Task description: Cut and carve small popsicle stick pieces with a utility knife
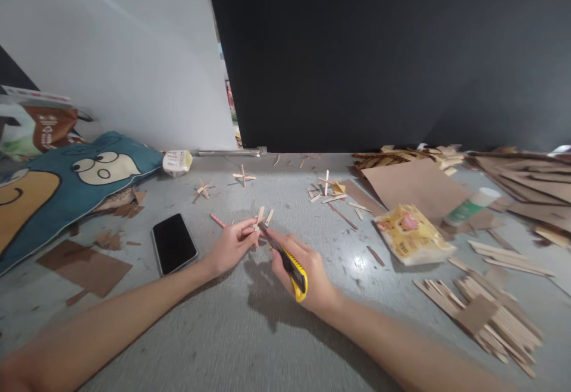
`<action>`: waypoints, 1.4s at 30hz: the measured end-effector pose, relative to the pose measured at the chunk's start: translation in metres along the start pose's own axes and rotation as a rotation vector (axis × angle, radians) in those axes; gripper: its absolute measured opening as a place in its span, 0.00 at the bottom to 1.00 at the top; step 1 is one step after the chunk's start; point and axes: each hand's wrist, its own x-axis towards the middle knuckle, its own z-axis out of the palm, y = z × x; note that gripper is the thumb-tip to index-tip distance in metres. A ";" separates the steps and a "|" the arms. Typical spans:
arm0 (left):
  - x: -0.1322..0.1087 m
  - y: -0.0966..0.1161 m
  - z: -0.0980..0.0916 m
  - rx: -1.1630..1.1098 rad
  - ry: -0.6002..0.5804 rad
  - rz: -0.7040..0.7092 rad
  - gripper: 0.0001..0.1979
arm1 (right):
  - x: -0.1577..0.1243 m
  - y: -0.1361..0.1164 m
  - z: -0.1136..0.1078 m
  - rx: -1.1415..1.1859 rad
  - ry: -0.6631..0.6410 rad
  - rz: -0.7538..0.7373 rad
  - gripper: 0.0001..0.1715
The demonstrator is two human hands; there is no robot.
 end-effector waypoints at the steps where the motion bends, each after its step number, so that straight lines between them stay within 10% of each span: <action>1: 0.000 0.001 0.000 0.003 0.001 0.001 0.24 | 0.000 0.000 0.000 -0.008 0.003 -0.006 0.21; 42: -0.007 0.005 0.002 0.118 -0.041 0.078 0.21 | -0.005 0.010 0.004 -0.033 -0.074 0.023 0.22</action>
